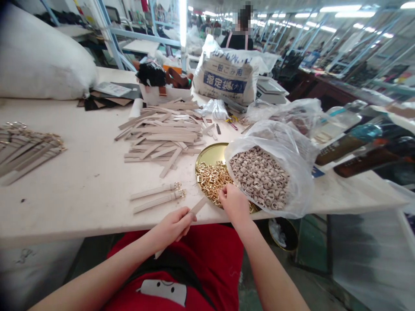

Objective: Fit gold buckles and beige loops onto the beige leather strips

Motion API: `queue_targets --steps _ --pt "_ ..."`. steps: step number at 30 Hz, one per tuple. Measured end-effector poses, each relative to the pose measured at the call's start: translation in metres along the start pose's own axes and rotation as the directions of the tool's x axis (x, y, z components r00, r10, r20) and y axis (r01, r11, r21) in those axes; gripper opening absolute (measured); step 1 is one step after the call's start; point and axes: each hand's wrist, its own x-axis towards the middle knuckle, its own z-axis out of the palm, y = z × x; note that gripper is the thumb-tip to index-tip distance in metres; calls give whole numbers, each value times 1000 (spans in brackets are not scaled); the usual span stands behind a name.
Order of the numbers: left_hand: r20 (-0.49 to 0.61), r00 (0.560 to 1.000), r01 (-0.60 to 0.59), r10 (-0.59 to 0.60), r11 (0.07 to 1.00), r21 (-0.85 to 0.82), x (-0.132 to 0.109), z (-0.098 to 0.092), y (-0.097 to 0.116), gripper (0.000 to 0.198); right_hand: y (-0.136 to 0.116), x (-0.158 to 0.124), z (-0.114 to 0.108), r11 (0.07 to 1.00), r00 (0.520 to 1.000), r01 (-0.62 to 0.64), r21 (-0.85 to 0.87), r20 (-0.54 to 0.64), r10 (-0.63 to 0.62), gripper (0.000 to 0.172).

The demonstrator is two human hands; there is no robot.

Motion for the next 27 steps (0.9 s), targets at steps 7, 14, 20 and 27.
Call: queue_targets --steps 7,14,20,27 --pt "-36 995 -85 92 982 167 -6 1 6 22 -30 -40 -30 813 992 49 580 70 -109 17" --pt "-31 995 -93 94 995 46 -22 -2 5 28 -48 -64 -18 464 967 -119 878 209 -147 17" --pt "35 983 -177 178 984 -30 -23 -6 3 33 -55 -73 7 15 912 -407 913 407 -48 46" --pt "28 990 -139 139 990 5 -13 -8 -4 27 -56 -71 16 4 890 -436 900 432 -144 24"
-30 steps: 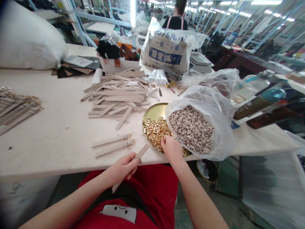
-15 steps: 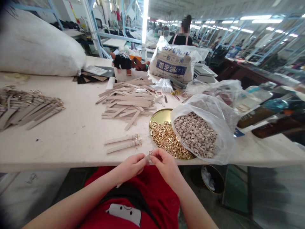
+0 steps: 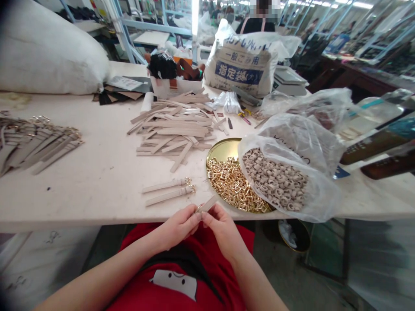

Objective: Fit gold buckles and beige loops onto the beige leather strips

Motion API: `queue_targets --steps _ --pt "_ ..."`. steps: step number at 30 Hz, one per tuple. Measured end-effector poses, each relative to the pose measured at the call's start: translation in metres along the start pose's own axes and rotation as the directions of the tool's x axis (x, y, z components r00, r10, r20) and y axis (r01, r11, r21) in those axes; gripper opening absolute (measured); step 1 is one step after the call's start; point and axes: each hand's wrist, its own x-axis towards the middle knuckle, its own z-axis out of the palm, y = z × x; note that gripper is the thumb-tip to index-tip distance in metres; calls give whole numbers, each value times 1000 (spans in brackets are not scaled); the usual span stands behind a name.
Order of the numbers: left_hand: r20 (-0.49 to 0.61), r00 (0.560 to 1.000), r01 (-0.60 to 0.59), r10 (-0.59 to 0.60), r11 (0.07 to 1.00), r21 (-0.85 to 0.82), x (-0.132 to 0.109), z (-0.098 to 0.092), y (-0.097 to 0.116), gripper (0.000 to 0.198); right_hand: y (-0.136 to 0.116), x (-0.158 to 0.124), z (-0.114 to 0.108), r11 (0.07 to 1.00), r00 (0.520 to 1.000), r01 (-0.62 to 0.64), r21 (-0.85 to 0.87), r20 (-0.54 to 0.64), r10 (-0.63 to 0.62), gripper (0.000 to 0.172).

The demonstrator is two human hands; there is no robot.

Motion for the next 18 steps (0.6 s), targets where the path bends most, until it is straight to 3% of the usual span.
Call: queue_targets --steps 8,14,18 --pt "-63 995 69 -71 997 -35 13 2 -4 27 1 3 2 978 973 72 -196 -202 -112 18" --pt "-153 985 81 -83 997 -18 12 12 -11 23 9 6 2 1000 988 -1 -19 -152 -2 11" --pt "-142 986 96 -89 995 41 9 13 -10 24 10 4 1 987 984 58 -152 -158 -82 17"
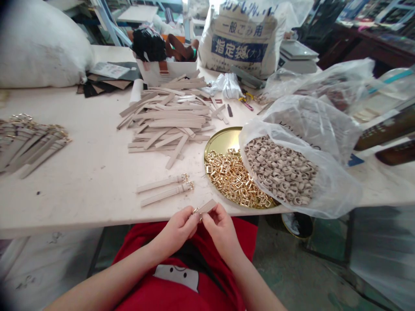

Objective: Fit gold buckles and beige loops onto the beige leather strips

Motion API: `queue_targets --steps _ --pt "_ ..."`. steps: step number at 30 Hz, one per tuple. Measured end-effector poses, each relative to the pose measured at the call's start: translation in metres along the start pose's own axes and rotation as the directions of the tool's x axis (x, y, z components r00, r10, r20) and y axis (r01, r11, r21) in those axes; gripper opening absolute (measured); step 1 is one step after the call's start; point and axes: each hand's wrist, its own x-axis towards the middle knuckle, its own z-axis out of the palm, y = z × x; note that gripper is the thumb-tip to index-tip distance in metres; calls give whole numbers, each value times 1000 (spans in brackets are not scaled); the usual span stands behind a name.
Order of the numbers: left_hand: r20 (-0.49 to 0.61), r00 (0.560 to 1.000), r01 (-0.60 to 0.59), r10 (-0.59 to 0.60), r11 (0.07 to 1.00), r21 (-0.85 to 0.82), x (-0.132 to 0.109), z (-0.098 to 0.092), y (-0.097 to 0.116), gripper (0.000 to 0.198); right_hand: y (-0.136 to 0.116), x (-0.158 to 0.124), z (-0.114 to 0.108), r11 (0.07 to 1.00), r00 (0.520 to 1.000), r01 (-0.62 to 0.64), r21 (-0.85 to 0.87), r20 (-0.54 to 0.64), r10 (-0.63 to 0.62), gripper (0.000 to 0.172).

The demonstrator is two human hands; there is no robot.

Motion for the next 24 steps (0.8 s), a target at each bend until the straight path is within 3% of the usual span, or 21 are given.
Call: queue_targets --steps 4,7,9,11,14,16,20,24 --pt "40 999 1 -5 995 100 -3 -2 4 25 0 -3 -8 941 985 172 -293 29 -171 12" --pt "19 1000 18 -22 983 184 -5 -3 5 26 -1 -8 -12 773 936 328 -543 78 -343 1" --pt "21 1000 15 -20 979 203 -7 -4 6 26 -3 -11 -13 686 906 389 -615 121 -405 5" --pt "31 999 6 -12 980 200 -11 -5 8 28 -6 -14 -12 715 917 370 -593 108 -385 4" --pt "74 997 -18 4 982 189 -16 -9 11 32 -9 -17 -10 883 976 214 -417 55 -211 7" --pt "105 994 -35 16 983 181 -18 -10 11 36 -12 -20 -9 946 991 127 -298 69 -111 10" --pt "98 995 9 -17 996 87 -18 -10 8 34 -20 -31 -5 934 977 210 -290 97 -190 12" --pt "118 993 -25 23 1000 19 -20 -8 12 31 -36 -38 -19 884 936 296 -361 295 -193 9"
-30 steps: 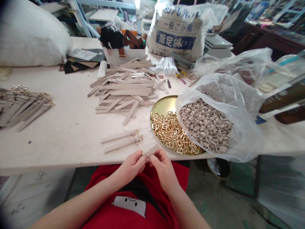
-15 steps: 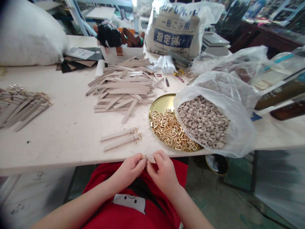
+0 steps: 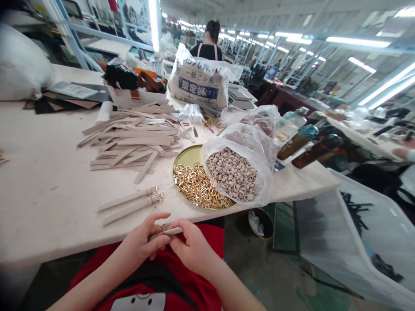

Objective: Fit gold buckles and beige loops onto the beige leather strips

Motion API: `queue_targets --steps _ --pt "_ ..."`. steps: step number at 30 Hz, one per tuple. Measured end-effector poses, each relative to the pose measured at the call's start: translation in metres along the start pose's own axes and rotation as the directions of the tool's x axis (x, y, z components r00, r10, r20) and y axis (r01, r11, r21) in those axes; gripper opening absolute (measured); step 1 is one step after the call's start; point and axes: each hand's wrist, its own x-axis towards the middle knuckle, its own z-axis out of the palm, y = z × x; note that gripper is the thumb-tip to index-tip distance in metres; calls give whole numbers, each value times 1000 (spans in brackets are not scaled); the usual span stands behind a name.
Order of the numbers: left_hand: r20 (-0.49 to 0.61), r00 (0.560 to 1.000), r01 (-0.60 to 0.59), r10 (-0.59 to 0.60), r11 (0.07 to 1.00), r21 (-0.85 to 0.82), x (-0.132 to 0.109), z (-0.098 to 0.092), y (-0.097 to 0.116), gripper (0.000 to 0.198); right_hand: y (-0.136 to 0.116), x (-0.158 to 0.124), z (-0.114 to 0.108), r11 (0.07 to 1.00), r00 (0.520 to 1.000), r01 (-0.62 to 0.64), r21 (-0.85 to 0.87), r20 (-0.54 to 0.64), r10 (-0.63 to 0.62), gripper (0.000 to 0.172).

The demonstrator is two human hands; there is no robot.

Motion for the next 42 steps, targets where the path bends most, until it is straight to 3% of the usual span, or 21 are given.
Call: queue_targets --steps 2,4,5,7,9,10,12,16,19,24,27,30,33,37,42 --pt "33 998 -51 49 994 93 -1 -1 4 25 1 2 -26 993 1000 -6 -120 19 8 12" --pt "19 998 -62 60 985 161 0 -1 6 22 8 12 -63 944 985 -50 -326 -171 -7 16" --pt "-1 999 -52 53 983 174 1 -1 6 24 13 19 -82 877 950 -104 -470 -308 -52 18" --pt "-33 999 -34 41 985 172 5 0 5 26 26 34 -118 608 863 -298 -736 -479 -158 17" --pt "-20 999 -31 34 986 162 10 1 4 27 39 48 -143 300 865 -417 -858 -476 -159 16" --pt "-9 999 -29 30 987 157 12 1 4 28 45 53 -150 194 877 -432 -881 -460 -137 16" --pt "1 1000 -16 16 988 151 17 0 5 28 54 59 -158 106 894 -424 -900 -434 -111 18" --pt "-3 1000 9 -8 988 151 30 -4 9 27 62 62 -159 193 864 -437 -878 -470 -181 23" --pt "-26 1000 0 4 988 157 43 -5 15 27 62 66 -158 262 815 -517 -815 -562 -141 26" --pt "-37 998 -34 40 988 153 60 -4 23 27 59 76 -152 127 763 -631 -765 -642 -78 30" --pt "-36 999 -34 40 989 141 63 -2 24 27 59 79 -149 53 786 -610 -790 -612 -88 31" --pt "-34 999 -20 24 991 130 60 -2 24 27 62 79 -147 2 837 -546 -838 -546 -17 28" --pt "-43 999 -25 31 988 151 56 -3 23 27 65 76 -147 56 855 -518 -854 -519 -15 26" --pt "-61 998 -25 34 988 151 50 -3 21 27 61 72 -147 225 851 -483 -846 -514 -107 25" --pt "-51 997 -46 54 989 140 43 2 20 27 59 81 -144 225 886 -442 -868 -462 -38 20"
